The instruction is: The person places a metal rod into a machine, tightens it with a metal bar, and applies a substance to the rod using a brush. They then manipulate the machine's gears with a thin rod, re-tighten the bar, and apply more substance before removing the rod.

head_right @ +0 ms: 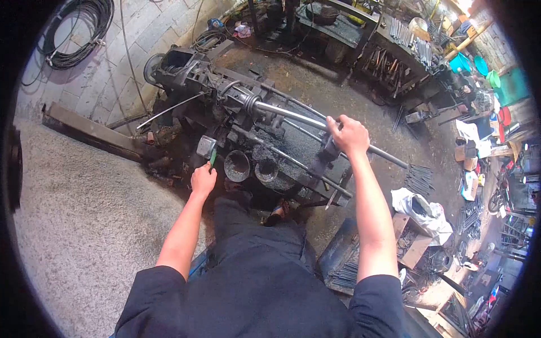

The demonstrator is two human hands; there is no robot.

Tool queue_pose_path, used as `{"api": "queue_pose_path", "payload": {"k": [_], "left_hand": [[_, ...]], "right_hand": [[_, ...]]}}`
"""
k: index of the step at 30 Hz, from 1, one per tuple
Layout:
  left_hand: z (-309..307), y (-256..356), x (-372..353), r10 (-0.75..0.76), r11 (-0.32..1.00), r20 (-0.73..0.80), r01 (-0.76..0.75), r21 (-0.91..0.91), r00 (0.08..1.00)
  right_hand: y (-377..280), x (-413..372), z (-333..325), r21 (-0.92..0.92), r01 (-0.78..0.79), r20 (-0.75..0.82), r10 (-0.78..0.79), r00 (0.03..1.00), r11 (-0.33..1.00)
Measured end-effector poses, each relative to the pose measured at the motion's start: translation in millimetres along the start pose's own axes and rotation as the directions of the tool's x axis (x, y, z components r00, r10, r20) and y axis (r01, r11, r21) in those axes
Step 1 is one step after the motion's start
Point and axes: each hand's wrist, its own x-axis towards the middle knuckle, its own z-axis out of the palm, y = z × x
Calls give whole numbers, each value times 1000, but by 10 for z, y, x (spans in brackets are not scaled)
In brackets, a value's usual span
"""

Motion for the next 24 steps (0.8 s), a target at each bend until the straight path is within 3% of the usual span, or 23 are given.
{"api": "queue_pose_path", "payload": {"k": [2, 4, 10, 12, 13, 14, 17, 19, 20, 21, 22, 23, 24], "left_hand": [[-43, 33, 41, -47, 996, 73, 41, 76, 996], [-14, 13, 74, -32, 996, 69, 25, 90, 997], [176, -228, 109, -115, 978, 221, 72, 194, 968], [260, -326, 181, -131, 978, 398, 53, 200, 908], [346, -473, 236, -99, 990, 542, 27, 139, 835], [539, -687, 217, -39, 997, 573, -5, 75, 819], [832, -966, 191, -22, 995, 627, 79, -63, 778], [687, -791, 324, -80, 997, 645, 74, 35, 760], [563, -654, 501, -109, 991, 726, 19, 132, 679], [316, -400, 596, 50, 994, 690, -106, 39, 722], [-44, 23, 649, 187, 982, 563, -159, -100, 805], [-127, 300, 661, 374, 841, 195, -243, -484, 907], [-454, 748, 710, 470, 737, 49, -361, -572, 882]], "right_hand": [[0, -21, -14, 6, 46, 14, -47, 999, 999], [19, -28, 11, -61, 219, -3, -219, 976, 974], [76, -23, 132, -46, 263, -125, -267, 956, 964], [65, 10, 136, -41, 258, -148, -261, 954, 965], [63, 2, 122, -43, 246, -120, -249, 961, 968], [51, -7, 99, -46, 230, -96, -233, 968, 972], [60, -16, 14, 42, 248, -47, -246, 968, 968], [108, -64, -142, -57, 302, 35, -301, 953, 952], [213, -81, -219, -123, 309, 108, -296, 949, 943], [382, -86, -296, -169, 232, 202, -197, 959, 958], [573, -129, -350, -220, 154, 290, -86, 953, 963], [740, -157, -292, -166, 202, 262, -154, 953, 965], [791, -153, -307, -171, 202, 259, -154, 954, 964]]}}
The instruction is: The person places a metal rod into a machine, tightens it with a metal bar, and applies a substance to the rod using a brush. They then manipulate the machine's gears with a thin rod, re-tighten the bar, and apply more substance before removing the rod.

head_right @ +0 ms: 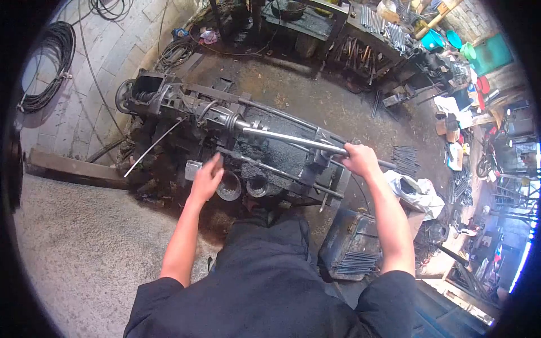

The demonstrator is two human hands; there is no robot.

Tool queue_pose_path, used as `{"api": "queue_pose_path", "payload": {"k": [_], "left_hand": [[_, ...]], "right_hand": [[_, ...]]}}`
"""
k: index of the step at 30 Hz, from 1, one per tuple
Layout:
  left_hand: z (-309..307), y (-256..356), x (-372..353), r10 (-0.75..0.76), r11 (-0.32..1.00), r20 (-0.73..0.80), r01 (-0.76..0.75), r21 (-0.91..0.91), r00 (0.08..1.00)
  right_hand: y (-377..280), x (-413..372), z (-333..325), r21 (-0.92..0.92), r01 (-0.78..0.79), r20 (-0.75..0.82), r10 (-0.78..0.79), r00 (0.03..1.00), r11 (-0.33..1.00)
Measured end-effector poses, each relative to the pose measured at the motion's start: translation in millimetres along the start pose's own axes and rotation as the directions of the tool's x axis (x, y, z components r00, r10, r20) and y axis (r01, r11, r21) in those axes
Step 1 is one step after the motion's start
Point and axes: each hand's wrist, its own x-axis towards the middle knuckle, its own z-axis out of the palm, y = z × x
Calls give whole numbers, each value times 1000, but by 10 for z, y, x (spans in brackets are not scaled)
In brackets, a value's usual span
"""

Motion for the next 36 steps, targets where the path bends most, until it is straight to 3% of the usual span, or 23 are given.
{"api": "queue_pose_path", "payload": {"k": [2, 3, 4, 6, 7, 8, 9, 12, 14, 16, 21, 28, 30, 32, 33, 34, 36], "left_hand": [[-18, 770, 422, 354, 916, -62, -333, 226, 933], [20, 1097, 586, 458, 855, -39, -429, 291, 888], [102, 1383, 769, 527, 814, 32, -515, 268, 849], [470, 1595, 1000, 583, 676, 207, -611, 412, 786], [639, 1728, 1090, 582, 673, 206, -609, 419, 786], [817, 1859, 1165, 306, 682, 430, -511, 524, 849], [977, 1966, 1200, -26, 642, 575, -427, 636, 817], [1288, 2136, 1151, -79, 558, 479, -360, 748, 874], [1495, 2177, 1208, -155, 576, 521, -351, 738, 839], [1599, 2254, 1217, -220, 593, 474, -269, 759, 853], [1771, 2461, 1049, -239, 489, 257, -112, 865, 937], [1875, 2580, 927, -286, 432, 142, -4, 902, 948], [1882, 2562, 622, -308, 490, 146, 26, 871, 940], [2072, 2441, -7, -412, 614, 81, 211, 760, 908], [2246, 2715, -447, -515, 738, 126, 364, 569, 848], [2509, 2909, -778, -593, 719, 140, 443, 535, 793], [2891, 2976, -1104, -588, 774, 59, 540, 330, 807]], "right_hand": [[84, -52, -30, -12, 37, 38, -37, 999, 999], [157, -130, -27, 15, 17, 24, -17, 1000, 1000], [248, -208, -25, 40, 3, 4, -3, 1000, 999], [483, -353, 8, 1, 27, -20, -27, 999, 1000], [614, -420, 46, 10, 41, -47, -40, 998, 999], [770, -486, 77, 21, 56, -70, -54, 996, 998], [846, -542, 55, 5, 84, -95, -83, 992, 996], [1023, -620, 62, 109, 183, -211, -157, 965, 977], [1085, -622, 169, 33, 204, -281, -187, 941, 978], [1111, -577, 269, 7, 188, -499, -160, 852, 982], [1225, -610, 387, -54, 191, -580, -186, 793, 980], [1367, -509, 531, -108, 236, -624, -250, 740, 966], [1430, -351, 487, -131, 330, -663, -330, 672, 935], [1525, 53, 401, -105, 419, -421, -422, 803, 902], [1462, 268, 264, -118, 518, -395, -519, 758, 847], [1348, 393, 142, -132, 618, -373, -616, 693, 775], [1069, 386, 82, -109, 643, -625, -555, 549, 758]]}}
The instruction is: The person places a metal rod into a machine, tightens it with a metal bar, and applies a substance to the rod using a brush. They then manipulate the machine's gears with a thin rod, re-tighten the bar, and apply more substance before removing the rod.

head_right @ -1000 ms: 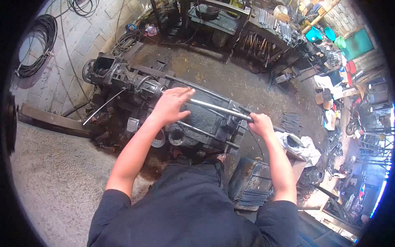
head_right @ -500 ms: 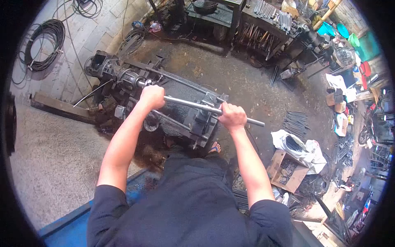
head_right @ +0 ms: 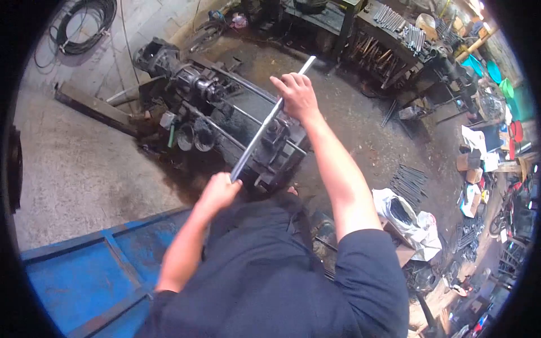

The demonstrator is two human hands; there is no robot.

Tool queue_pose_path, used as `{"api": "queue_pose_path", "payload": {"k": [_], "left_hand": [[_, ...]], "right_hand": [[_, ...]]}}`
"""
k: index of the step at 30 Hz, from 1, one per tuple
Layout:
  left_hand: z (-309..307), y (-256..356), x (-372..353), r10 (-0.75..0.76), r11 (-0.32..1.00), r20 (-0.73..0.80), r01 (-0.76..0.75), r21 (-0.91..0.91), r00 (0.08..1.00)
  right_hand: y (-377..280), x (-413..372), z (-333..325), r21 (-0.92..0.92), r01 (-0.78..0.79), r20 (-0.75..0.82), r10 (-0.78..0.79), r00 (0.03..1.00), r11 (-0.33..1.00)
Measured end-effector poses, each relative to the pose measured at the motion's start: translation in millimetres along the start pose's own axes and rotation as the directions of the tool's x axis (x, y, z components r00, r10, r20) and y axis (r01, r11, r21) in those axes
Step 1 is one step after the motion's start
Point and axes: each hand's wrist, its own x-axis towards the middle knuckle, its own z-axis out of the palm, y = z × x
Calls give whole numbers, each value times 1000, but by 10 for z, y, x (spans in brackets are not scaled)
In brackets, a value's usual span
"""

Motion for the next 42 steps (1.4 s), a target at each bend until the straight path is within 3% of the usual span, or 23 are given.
{"api": "queue_pose_path", "payload": {"k": [3, 4, 6, 8, 11, 13, 14, 15, 16, 17, 18, 19, 20, 22, 23, 24, 26, 27, 29, 33, 35, 38, 42], "left_hand": [[14, 101, -62, -1, 992, 20, 4, -128, 1000], [3, 152, -110, 39, 990, 70, -29, -138, 997], [134, 167, -155, 173, 980, 165, -153, -126, 971], [237, 185, -106, 227, 948, 366, -119, -294, 902], [449, 442, 105, 466, 828, 541, -132, -544, 700], [616, 735, 268, 579, 777, 609, -141, -613, 542], [718, 916, 376, 734, 671, 360, -534, -514, 576], [582, 1260, 528, 532, 831, 642, -194, -522, 552], [749, 1357, 707, 579, 763, 392, -306, -569, 714], [783, 1498, 1111, 589, 806, 567, -370, -462, 576], [767, 1612, 1312, 714, 700, 410, -577, -421, 568], [669, 1842, 1572, 463, 860, 343, -320, -397, 817], [458, 1999, 1657, 271, 857, 355, -56, -512, 895], [71, 2128, 1739, 139, 968, 160, -100, -230, 977], [76, 1914, 1903, 249, 969, 24, -248, -21, 968], [-76, 1876, 1797, 290, 945, 130, -305, 120, 948], [-135, 1714, 1424, 589, 562, 106, -501, 658, 801], [-286, 1747, 1146, 479, 392, 206, -418, 820, 853], [-297, 1284, 1083, 679, 484, 54, -502, 716, 732], [-262, 1027, 777, 760, 414, -60, -411, 813, 647], [-289, 1215, 611, 404, 540, 8, -246, 805, 915], [-142, 1304, 602, 321, 736, 57, -287, 613, 945], [290, 1372, 722, 465, 857, -89, -422, 296, 881]], "right_hand": [[-179, -372, 177, 145, -431, -33, 440, 898, 891], [-218, -606, 119, 241, -602, 185, 573, 799, 761], [-247, -1249, 223, 245, -686, 199, 657, 727, 685], [-274, -1585, 192, 240, -863, 596, 635, 492, 444], [-481, -1928, 280, 311, -743, 519, 548, 655, 593], [-585, -1929, 261, 340, -766, 507, 580, 638, 545], [-620, -1964, 250, 362, -780, 485, 612, 625, 511], [-618, -2008, 277, 411, -732, 423, 598, 681, 543], [-595, -2252, 574, 471, -663, 312, 594, 742, 582], [-593, -2264, 604, 448, -673, 270, 628, 730, 589], [-626, -2223, 594, 424, -682, 230, 658, 717, 595], [-679, -2077, 370, 156, -784, 469, 653, 594, 601], [-680, -2071, 383, 343, -739, 372, 638, 674, 580], [-671, -2018, 298, 298, -751, 401, 636, 659, 590], [-684, -2046, 271, 300, -754, 397, 642, 656, 584], [-685, -2060, 253, 313, -752, 411, 631, 658, 580], [-672, -2060, 253, 335, -748, 411, 625, 664, 573], [-702, -2106, 255, 353, -727, 379, 620, 687, 589], [-802, -2339, 539, 278, -725, 319, 651, 688, 630], [-798, -2208, 363, 258, -777, 418, 659, 626, 574], [-717, -2174, 213, 219, -808, 480, 660, 578, 547], [-555, -2222, 223, 181, -788, 532, 615, 582, 588], [-654, -1989, 295, 277, -665, 361, 567, 741, 694]]}}
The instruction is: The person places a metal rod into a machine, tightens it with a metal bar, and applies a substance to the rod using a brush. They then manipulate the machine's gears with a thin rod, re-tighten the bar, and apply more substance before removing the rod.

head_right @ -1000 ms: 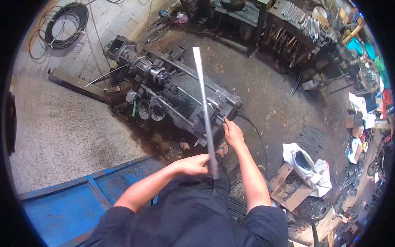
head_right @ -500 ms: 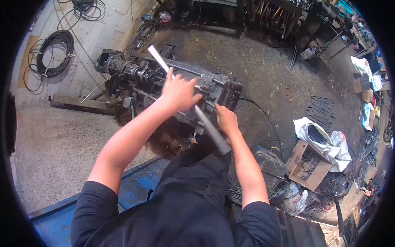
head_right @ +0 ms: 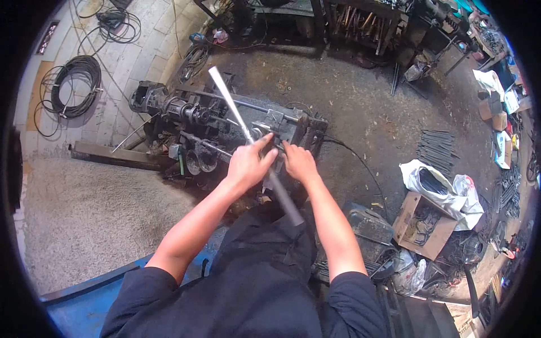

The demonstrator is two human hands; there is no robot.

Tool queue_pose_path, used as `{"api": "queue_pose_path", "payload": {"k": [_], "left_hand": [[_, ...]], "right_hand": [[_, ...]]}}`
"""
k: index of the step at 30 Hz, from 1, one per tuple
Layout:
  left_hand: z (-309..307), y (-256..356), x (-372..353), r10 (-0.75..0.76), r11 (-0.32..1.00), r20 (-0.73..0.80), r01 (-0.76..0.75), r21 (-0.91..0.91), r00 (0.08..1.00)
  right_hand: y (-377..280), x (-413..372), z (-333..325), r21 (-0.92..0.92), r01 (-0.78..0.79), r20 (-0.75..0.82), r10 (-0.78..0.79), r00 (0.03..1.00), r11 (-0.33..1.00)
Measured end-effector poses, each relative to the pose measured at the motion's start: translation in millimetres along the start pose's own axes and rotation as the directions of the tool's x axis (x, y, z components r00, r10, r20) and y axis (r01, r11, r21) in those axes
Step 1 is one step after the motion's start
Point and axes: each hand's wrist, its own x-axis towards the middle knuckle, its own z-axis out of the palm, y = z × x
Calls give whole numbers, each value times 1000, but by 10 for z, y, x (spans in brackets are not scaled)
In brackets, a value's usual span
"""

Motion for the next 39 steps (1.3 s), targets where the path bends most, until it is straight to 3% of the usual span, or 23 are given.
{"api": "queue_pose_path", "payload": {"k": [1, 2, 3, 4, 5, 6, 8, 11, 12, 14, 16, 19, 21, 22, 24, 26, 28, 29, 30, 32, 34, 36, 39], "left_hand": [[-48, 38, 110, -74, 963, 34, 80, -258, 997], [-103, 8, 239, -153, 797, 211, 247, -552, 965], [-208, -4, 308, -186, 646, 333, 370, -667, 925], [-323, 0, 364, -188, 467, 451, 484, -740, 872], [-385, 3, 410, -168, 440, 441, 467, -767, 882], [-415, -117, 506, -145, 313, 510, 529, -789, 848], [-489, -312, 709, -131, -95, 571, 563, -821, 810], [-642, -183, 635, -146, 126, 417, 435, -891, 897], [-499, -297, 715, -102, 331, 403, 413, -848, 909], [-390, -320, 549, 115, 680, 280, 130, -721, 953], [-348, -321, 468, 184, 517, 169, 50, -855, 968], [-302, -361, 385, 106, 457, 114, 54, -888, 988], [-227, -438, 384, 127, 597, 27, -55, -800, 992], [-140, -437, 375, 218, 613, -119, -230, -756, 969], [-97, -335, 283, 368, 689, -175, -394, -608, 913], [-162, -227, 152, 470, 707, 25, -359, -610, 882], [-327, 10, -74, 450, 715, 261, -170, -678, 854], [-411, 124, -191, 476, 676, 285, -140, -723, 832], [-457, 219, -296, 501, 638, 304, -109, -762, 810], [-367, 315, -462, 571, 375, 172, -69, -925, 803], [-570, 354, -514, 625, 366, 135, -135, -921, 769], [-743, 335, -545, 585, 362, 85, -166, -917, 807], [-935, 203, -464, 601, 310, 6, -227, -923, 799]], "right_hand": [[65, 16, 120, -22, -53, 145, 55, 988, 998], [121, -52, 223, 47, 2, 64, -5, 998, 999], [64, -100, 198, 25, -108, 148, 103, 984, 994], [-7, -129, 139, -8, -213, 224, 209, 952, 977], [-39, -166, 90, -11, -215, 221, 212, 952, 977], [-56, -226, 50, -21, -243, 211, 242, 947, 970], [-68, -337, -60, -38, -275, 202, 277, 939, 961], [27, -547, -238, 4, -250, 160, 246, 956, 968], [94, -656, -291, -4, -251, 148, 249, 957, 968], [232, -915, -412, 34, -332, 158, 323, 933, 943], [263, -1293, -572, 181, -436, 163, 410, 897, 882], [149, -2004, -597, 324, -479, 50, 491, 870, 816], [-89, -2356, -681, 436, -529, -8, 591, 806, 728], [-258, -2464, -726, 498, -551, -35, 650, 759, 670], [-642, -2527, -788, 579, -493, -204, 701, 684, 649], [-991, -2427, -843, 573, -441, -383, 701, 601, 691], [-1434, -2116, -1003, 576, -315, -529, 638, 560, 754], [-1509, -2048, -960, 612, -291, -534, 656, 533, 735], [-1652, -1925, -987, 614, -267, -545, 644, 537, 742], [-1978, -1570, -1035, 538, -186, -651, 546, 528, 822], [-2070, -1370, -943, 439, -140, -719, 441, 537, 887], [-2168, -1183, -947, 474, -48, -706, 412, 576, 879], [-2292, -970, -1103, 675, 23, -508, 442, 739, 738]]}}
